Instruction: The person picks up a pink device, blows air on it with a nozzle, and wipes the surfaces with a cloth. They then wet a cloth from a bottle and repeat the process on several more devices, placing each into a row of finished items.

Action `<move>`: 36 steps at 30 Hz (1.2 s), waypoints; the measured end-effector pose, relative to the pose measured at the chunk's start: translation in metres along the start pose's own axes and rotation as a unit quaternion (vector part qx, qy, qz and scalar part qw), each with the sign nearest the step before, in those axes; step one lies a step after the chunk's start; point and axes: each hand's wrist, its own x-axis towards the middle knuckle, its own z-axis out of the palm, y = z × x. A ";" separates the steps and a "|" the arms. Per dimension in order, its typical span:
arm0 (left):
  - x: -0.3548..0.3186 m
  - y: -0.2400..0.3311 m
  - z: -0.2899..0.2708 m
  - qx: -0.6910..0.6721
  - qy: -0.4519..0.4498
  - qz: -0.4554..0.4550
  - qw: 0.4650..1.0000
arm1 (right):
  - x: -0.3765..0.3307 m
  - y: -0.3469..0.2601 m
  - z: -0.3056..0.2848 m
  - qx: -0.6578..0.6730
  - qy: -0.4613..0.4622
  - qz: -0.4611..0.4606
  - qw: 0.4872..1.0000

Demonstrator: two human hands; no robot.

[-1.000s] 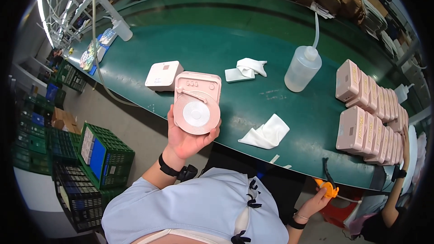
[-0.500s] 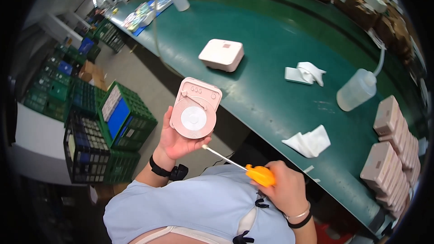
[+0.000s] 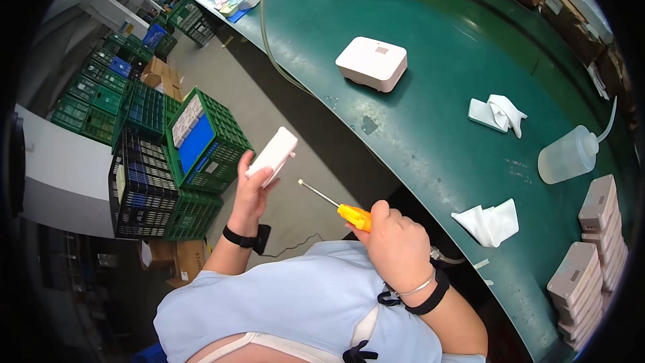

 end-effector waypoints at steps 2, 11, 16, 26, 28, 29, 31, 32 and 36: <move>0.007 -0.001 -0.004 0.068 0.016 0.082 0.994 | 0.003 0.000 0.001 0.006 0.001 -0.003 1.000; 0.012 0.019 -0.004 0.580 -0.024 0.401 0.709 | 0.009 0.010 -0.005 -0.017 -0.034 0.041 0.998; 0.033 0.036 -0.029 0.574 -0.157 0.365 0.716 | 0.011 0.017 -0.006 0.054 -0.112 0.025 0.992; 0.001 -0.043 -0.048 -0.434 -0.213 -0.266 0.834 | 0.015 0.031 -0.002 0.074 -0.103 0.099 0.987; -0.006 -0.057 -0.040 -0.560 -0.239 -0.314 0.729 | 0.016 0.031 -0.001 0.069 -0.102 0.106 0.987; -0.009 -0.059 -0.037 -0.617 -0.250 -0.334 0.667 | 0.015 0.032 0.000 0.080 -0.114 0.097 0.986; -0.011 -0.059 -0.035 -0.605 -0.220 -0.305 0.702 | 0.014 0.032 0.001 0.101 -0.138 0.077 0.982; -0.012 -0.057 -0.034 -0.590 -0.191 -0.278 0.734 | 0.014 0.032 0.001 0.101 -0.140 0.075 0.982; -0.008 -0.034 -0.010 -0.510 -0.077 -0.170 0.840 | 0.010 0.032 0.005 0.086 -0.148 0.083 0.982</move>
